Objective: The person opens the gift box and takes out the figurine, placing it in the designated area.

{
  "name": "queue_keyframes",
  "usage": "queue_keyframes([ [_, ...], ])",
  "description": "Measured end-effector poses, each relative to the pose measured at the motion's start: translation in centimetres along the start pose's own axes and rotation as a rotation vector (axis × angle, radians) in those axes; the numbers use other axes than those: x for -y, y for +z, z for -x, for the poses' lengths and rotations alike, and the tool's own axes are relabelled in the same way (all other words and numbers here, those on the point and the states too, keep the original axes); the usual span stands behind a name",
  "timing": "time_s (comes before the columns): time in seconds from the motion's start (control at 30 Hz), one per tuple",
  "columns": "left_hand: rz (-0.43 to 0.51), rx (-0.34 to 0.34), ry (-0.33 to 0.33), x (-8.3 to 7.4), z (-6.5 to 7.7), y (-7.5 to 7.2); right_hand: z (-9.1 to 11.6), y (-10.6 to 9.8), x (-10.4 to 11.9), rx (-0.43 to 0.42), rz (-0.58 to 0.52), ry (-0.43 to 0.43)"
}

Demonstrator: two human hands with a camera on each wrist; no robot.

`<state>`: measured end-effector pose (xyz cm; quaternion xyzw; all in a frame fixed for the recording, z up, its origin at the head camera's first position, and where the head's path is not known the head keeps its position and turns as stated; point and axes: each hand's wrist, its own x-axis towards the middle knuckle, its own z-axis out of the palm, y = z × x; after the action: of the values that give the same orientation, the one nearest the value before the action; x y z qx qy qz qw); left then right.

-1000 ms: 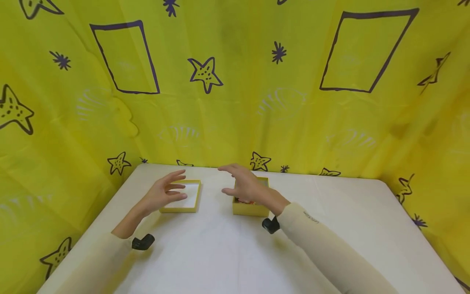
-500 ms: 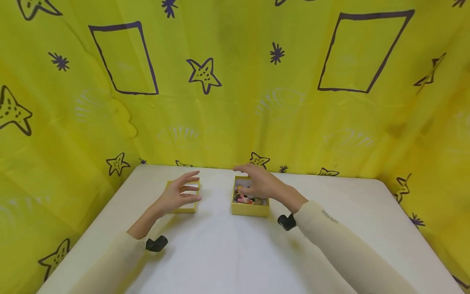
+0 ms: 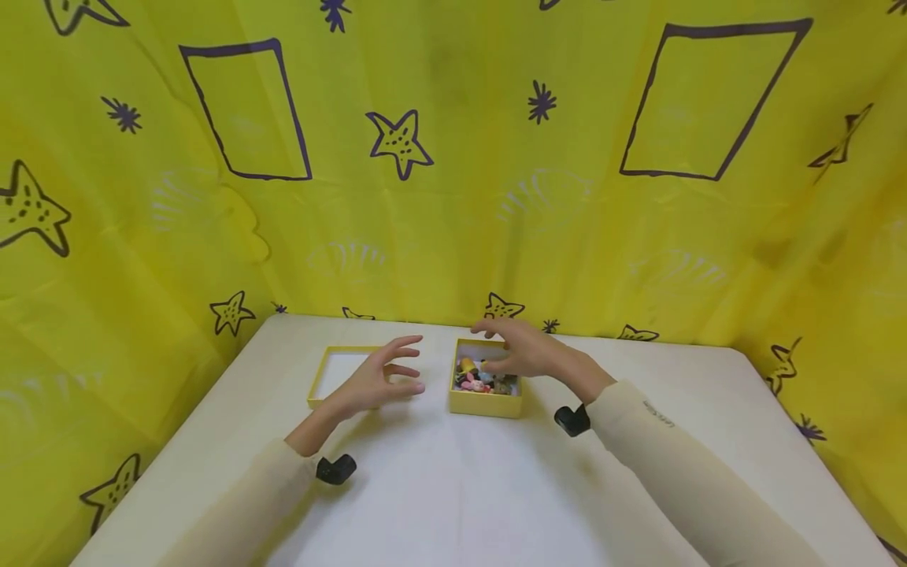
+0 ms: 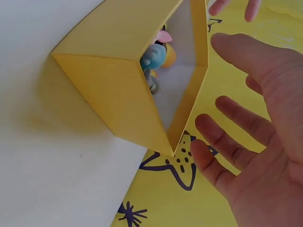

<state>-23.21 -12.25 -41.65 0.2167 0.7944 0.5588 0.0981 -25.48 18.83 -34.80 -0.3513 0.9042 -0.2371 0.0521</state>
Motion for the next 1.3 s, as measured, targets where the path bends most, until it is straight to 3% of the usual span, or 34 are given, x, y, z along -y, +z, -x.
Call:
queue_keyframes([
  [0.67,0.12,0.067,-0.068,-0.3,-1.9,4.2,-0.1,0.4,-1.0,0.084,-0.024,0.07],
  [0.87,0.145,0.06,-0.069,-0.2,-2.2,4.7,-0.1,1.0,-1.2,0.102,-0.004,0.043],
  [1.3,0.101,0.042,-0.068,0.0,-2.4,5.2,-0.5,1.5,-1.3,0.152,0.067,0.085],
])
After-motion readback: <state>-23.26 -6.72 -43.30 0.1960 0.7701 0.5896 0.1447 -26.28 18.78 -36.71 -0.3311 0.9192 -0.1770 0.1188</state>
